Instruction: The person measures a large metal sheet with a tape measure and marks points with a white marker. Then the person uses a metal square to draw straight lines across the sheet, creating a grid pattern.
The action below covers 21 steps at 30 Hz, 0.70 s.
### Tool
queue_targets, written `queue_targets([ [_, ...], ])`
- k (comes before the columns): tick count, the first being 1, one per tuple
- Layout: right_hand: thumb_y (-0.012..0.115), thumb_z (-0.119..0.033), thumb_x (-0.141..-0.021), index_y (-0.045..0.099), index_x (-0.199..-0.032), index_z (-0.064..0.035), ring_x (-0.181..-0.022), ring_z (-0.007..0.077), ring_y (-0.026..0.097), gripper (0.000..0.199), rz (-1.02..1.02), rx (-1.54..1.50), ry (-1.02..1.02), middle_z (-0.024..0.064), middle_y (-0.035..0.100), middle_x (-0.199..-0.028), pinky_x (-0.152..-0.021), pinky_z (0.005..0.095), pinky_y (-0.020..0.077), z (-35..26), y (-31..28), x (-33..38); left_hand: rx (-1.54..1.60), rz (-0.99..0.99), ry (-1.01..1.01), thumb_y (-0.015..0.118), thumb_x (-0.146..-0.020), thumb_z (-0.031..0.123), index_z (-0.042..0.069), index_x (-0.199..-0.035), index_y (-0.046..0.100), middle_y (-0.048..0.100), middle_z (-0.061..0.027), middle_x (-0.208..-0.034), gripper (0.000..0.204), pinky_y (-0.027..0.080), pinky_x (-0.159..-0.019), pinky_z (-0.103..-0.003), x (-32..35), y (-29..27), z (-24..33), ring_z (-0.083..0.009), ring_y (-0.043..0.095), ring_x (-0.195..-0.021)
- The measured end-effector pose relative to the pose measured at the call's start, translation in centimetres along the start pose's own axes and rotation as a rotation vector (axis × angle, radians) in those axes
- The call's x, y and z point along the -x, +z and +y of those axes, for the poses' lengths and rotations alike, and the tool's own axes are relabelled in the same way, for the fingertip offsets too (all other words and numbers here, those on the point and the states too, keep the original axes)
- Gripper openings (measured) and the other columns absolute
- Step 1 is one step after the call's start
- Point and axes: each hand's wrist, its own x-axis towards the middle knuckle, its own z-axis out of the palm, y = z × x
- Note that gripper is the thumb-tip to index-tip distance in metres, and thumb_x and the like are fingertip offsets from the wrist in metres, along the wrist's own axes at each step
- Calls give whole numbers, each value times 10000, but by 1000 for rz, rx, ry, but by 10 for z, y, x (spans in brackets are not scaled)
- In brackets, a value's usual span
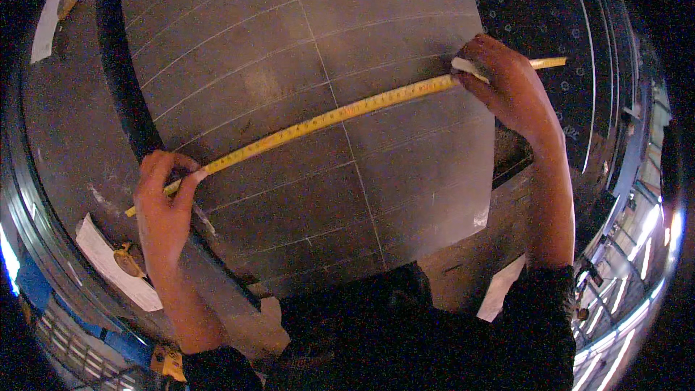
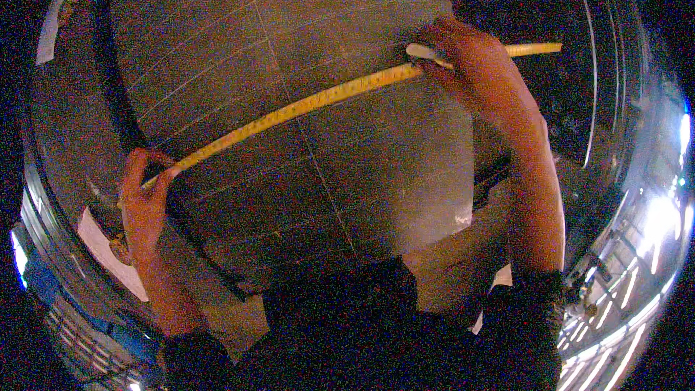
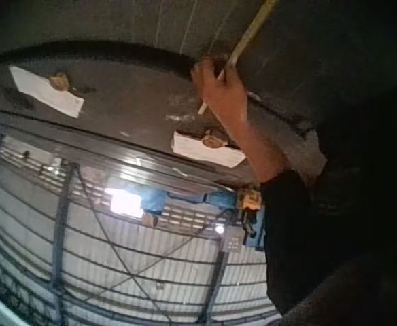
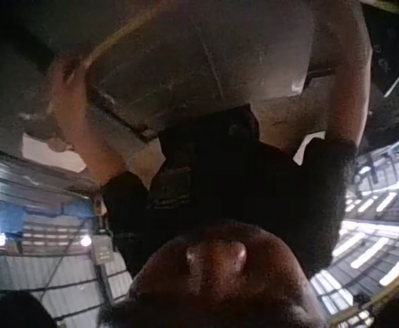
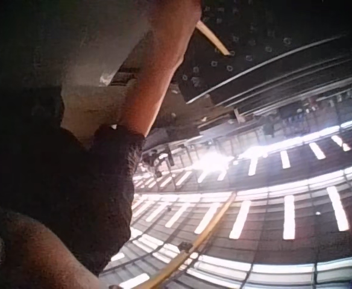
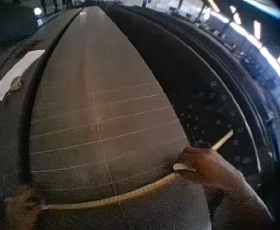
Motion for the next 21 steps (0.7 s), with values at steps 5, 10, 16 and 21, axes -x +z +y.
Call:
queue_targets([
  [5,669,-213,-869,630,-1126,-32,-1039,413,616,317,-30,0,-55,188,648,-1091,-890,454,514,2,6,2,7,-34,-56,714,-760,7,26,-863,620,604,-107,-887,140,455,-830,-359,-2,-1,-11,-297,599,-897],
  [10,701,-139,-826,614,-1050,-3,-929,400,625,275,-36,-57,-96,167,630,-989,-803,417,513,-8,-1,-5,-36,-62,-81,725,-744,24,31,-851,623,618,-105,-901,148,453,-839,-368,-3,-12,0,-307,601,-896],
  [16,721,-78,-770,627,-1000,-10,-860,379,630,258,-160,-163,-59,151,609,-928,-770,395,520,-11,-1,19,-49,-152,-89,733,-730,49,49,-844,634,614,-105,-874,151,443,-838,-397,16,-15,0,-313,586,-901],
  [21,720,-64,-750,630,-989,-14,-838,390,620,260,-145,-161,-131,154,589,-954,-737,412,521,-12,12,27,-77,-176,-72,729,-729,56,47,-837,631,600,-108,-862,146,435,-835,-405,26,-6,-5,-321,572,-906],
])
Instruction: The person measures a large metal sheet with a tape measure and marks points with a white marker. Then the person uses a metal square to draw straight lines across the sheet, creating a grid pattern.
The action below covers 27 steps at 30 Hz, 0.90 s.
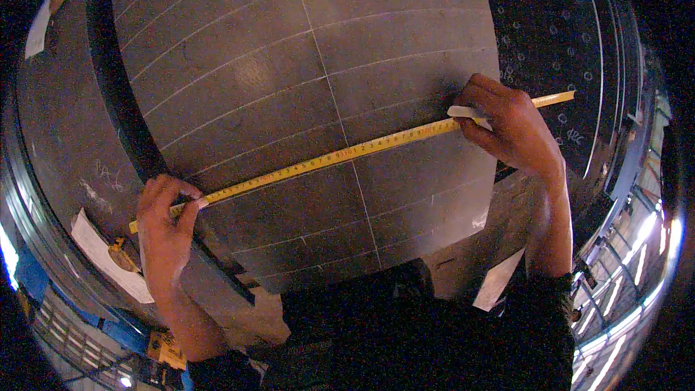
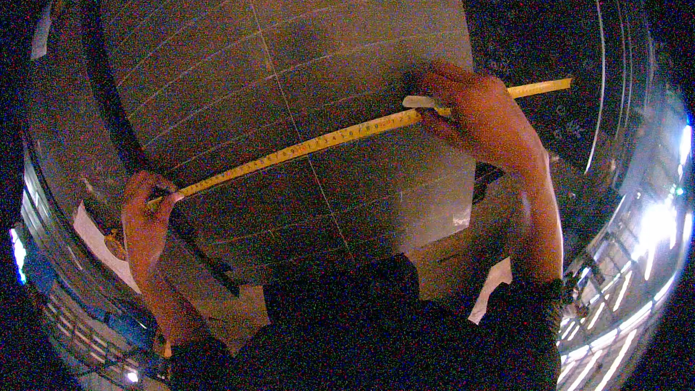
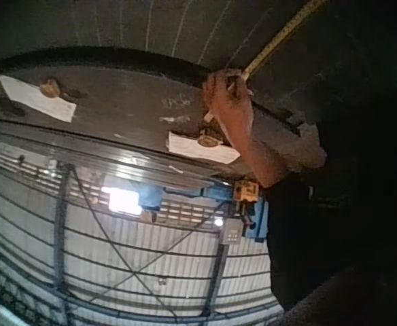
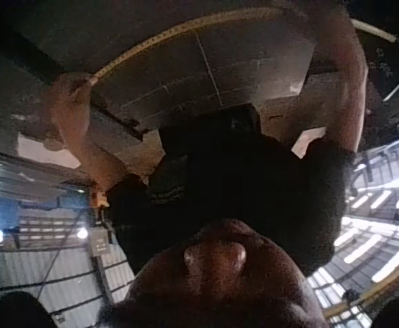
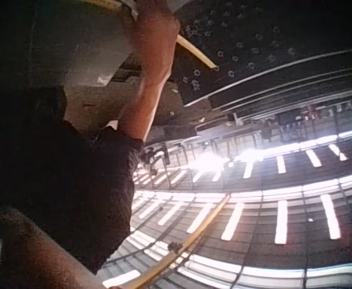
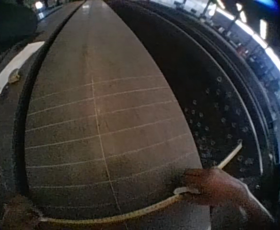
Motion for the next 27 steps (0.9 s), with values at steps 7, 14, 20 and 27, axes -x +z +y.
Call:
queue_targets([
  [7,686,-204,-839,619,-1198,-61,-1107,395,607,393,-76,120,93,197,603,-1258,-925,458,524,6,3,8,68,-46,-85,722,-732,48,27,-846,630,594,-132,-896,148,450,-838,-393,0,3,-4,-338,589,-923],
  [14,681,-212,-841,619,-1204,-62,-1123,407,595,398,-41,124,65,211,595,-1269,-937,459,517,11,5,13,75,-20,-52,738,-728,48,21,-850,637,602,-129,-902,161,458,-836,-383,4,5,-4,-338,603,-911],
  [20,683,-64,-748,620,-978,-7,-851,384,618,246,33,35,52,147,577,-935,-735,423,500,2,5,9,55,-19,-44,743,-726,38,22,-847,642,606,-119,-893,158,459,-831,-380,1,6,2,-329,605,-906],
  [27,657,-143,-824,618,-1078,-23,-955,417,612,283,-9,22,30,193,602,-1066,-821,452,516,5,2,7,66,1,-51,739,-725,33,21,-836,640,605,-109,-871,149,459,-816,-368,2,5,1,-312,608,-880],
])
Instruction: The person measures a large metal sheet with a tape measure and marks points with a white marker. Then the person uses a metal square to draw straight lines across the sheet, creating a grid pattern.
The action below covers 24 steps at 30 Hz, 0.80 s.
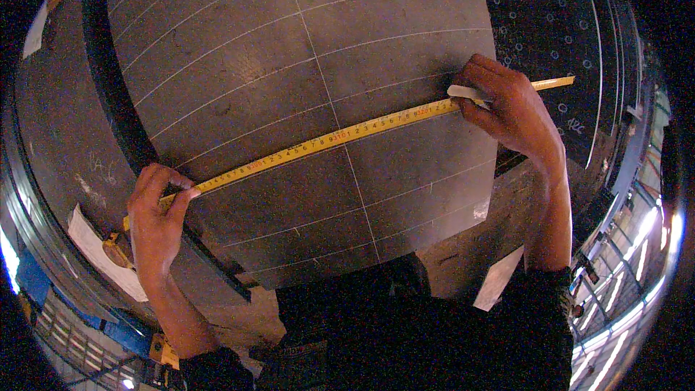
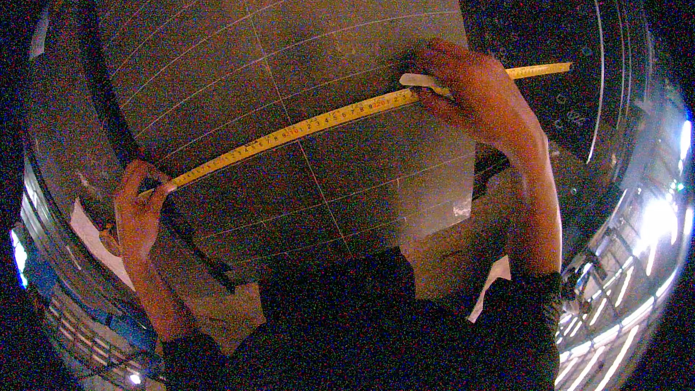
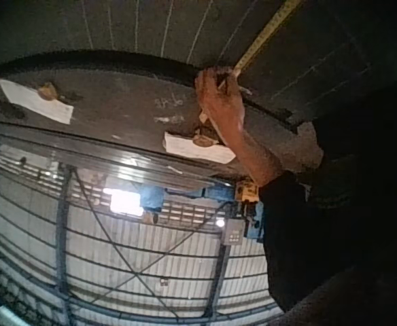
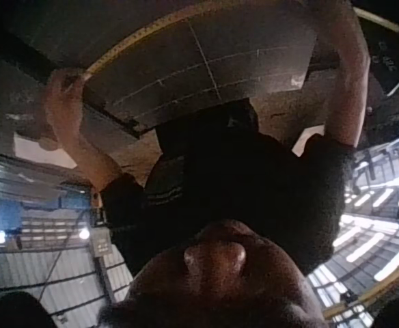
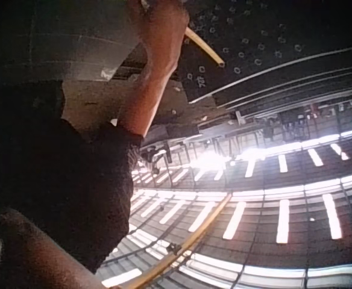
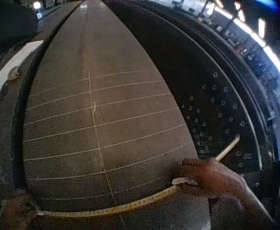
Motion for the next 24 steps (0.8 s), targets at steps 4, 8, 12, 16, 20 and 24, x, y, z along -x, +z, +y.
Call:
queue_targets([
  [4,669,-50,-777,618,-970,3,-841,379,617,206,96,-35,-58,149,577,-914,-739,412,501,3,6,0,-4,5,43,734,-724,21,20,-831,636,606,-106,-860,145,459,-809,-363,-1,0,-2,-300,610,-868],
  [8,670,-49,-777,621,-961,2,-830,372,614,197,86,-63,-25,146,574,-905,-732,407,497,3,7,-1,0,5,45,735,-724,21,20,-829,633,610,-104,-854,146,459,-801,-359,-2,2,-3,-292,612,-863],
  [12,667,-47,-782,623,-956,1,-828,365,611,186,70,-55,-30,144,572,-900,-733,398,491,5,7,-1,36,-11,0,734,-729,25,20,-822,628,608,-106,-851,141,461,-796,-359,-1,-3,0,-295,611,-856],
  [16,670,-148,-825,604,-1112,2,-1028,409,591,331,-41,-85,99,208,589,-1117,-877,441,494,2,0,-1,50,-10,-30,731,-731,21,22,-828,625,606,-111,-861,145,462,-797,-365,-2,3,-7,-303,609,-862],
  [20,655,-213,-867,592,-1214,-4,-1198,434,533,410,153,61,266,242,576,-1269,-1007,470,457,-15,13,13,-22,34,20,722,-725,-5,18,-831,613,593,-118,-888,154,460,-801,-376,2,8,-12,-304,595,-884],
  [24,598,-189,-907,569,-1236,-20,-1124,454,543,371,243,-217,393,243,582,-1195,-976,502,457,-66,39,29,-13,70,1,705,-720,-36,12,-825,597,571,-122,-898,158,459,-811,-375,5,7,-6,-303,581,-889],
])
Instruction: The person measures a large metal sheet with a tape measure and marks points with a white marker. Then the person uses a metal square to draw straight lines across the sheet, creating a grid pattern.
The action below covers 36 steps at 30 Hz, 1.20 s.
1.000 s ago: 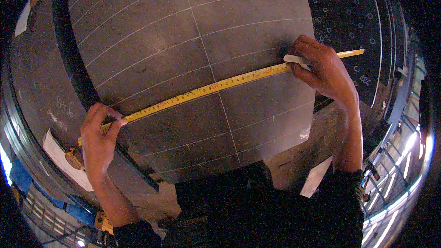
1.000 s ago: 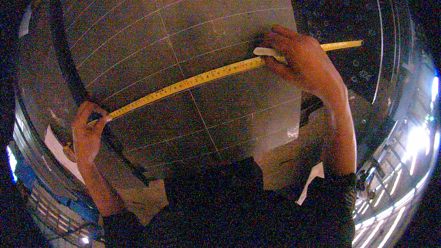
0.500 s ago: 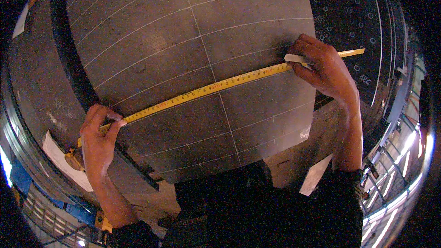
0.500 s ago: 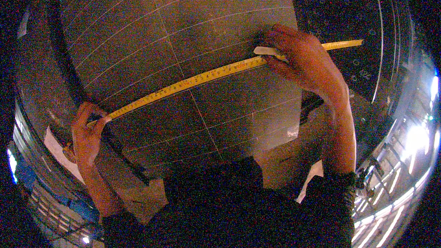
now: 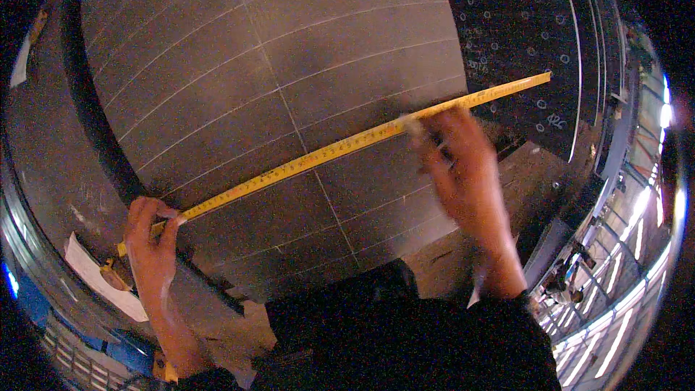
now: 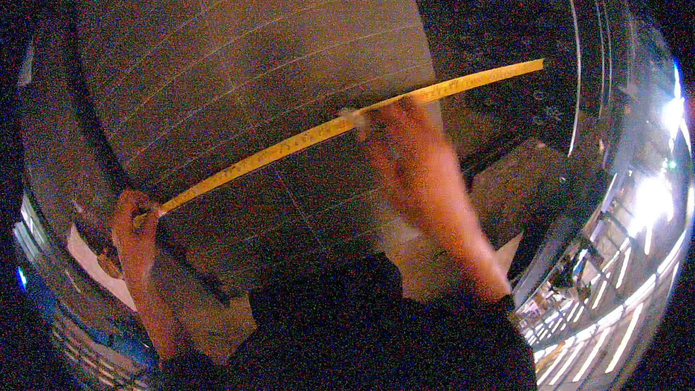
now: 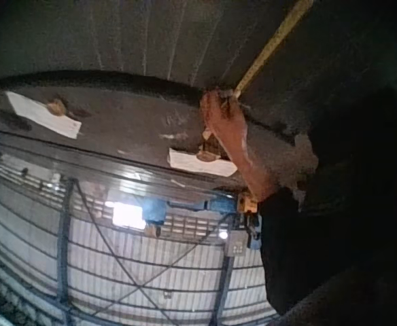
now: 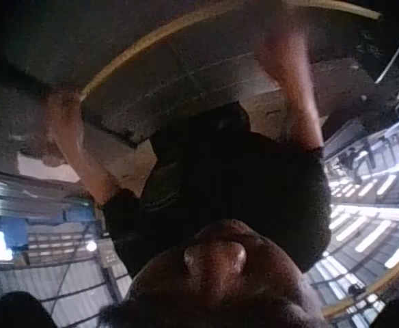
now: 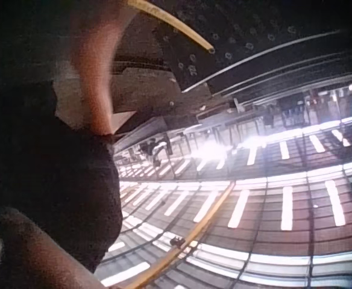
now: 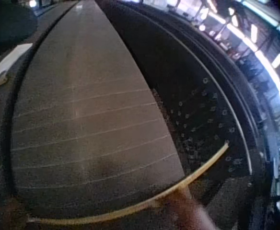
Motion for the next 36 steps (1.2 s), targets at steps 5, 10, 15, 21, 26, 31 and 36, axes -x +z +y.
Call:
queue_targets([
  [5,640,-164,-929,610,-1020,-4,-713,326,651,186,98,-126,104,176,604,-851,-570,386,518,-21,42,32,104,-53,32,686,-718,-60,4,-830,572,549,-114,-889,172,459,-810,-356,-3,-2,6,-290,569,-868],
  [10,638,-189,-909,554,-940,-37,-725,404,619,177,102,-172,191,176,593,-825,-626,480,519,-26,48,33,17,-5,89,689,-723,-61,0,-824,546,532,-108,-883,186,460,-796,-341,-1,4,-2,-276,562,-857],
  [15,670,-169,-902,592,-944,-37,-644,343,629,160,135,-194,166,159,618,-819,-563,417,509,-23,48,30,-4,-30,65,693,-722,-63,3,-821,551,541,-103,-896,185,460,-809,-347,-1,4,1,-274,570,-864],
  [21,683,-157,-897,608,-938,-34,-612,317,632,149,141,-197,174,152,633,-827,-540,400,501,-21,51,29,1,-52,54,683,-725,-75,10,-821,554,549,-102,-905,182,459,-812,-346,-2,2,1,-274,574,-867],
  [26,660,-155,-890,532,-923,-39,-705,398,614,175,141,-239,136,175,579,-813,-581,481,511,-24,52,28,49,-53,-10,667,-731,-83,8,-820,553,548,-106,-903,171,456,-809,-340,-1,2,-4,-277,573,-869],
  [31,671,-138,-868,530,-920,-48,-701,393,611,175,191,-165,93,163,580,-824,-573,470,512,-26,63,28,0,-76,32,669,-733,-79,-2,-833,549,546,-106,-905,174,456,-807,-330,-3,0,-1,-275,573,-863],
  [36,676,-149,-871,529,-925,-56,-697,390,614,182,187,-250,124,158,585,-813,-578,474,511,-22,62,28,52,-43,-31,672,-729,-77,2,-828,550,546,-100,-897,176,456,-808,-327,-2,2,5,-264,573,-858],
])
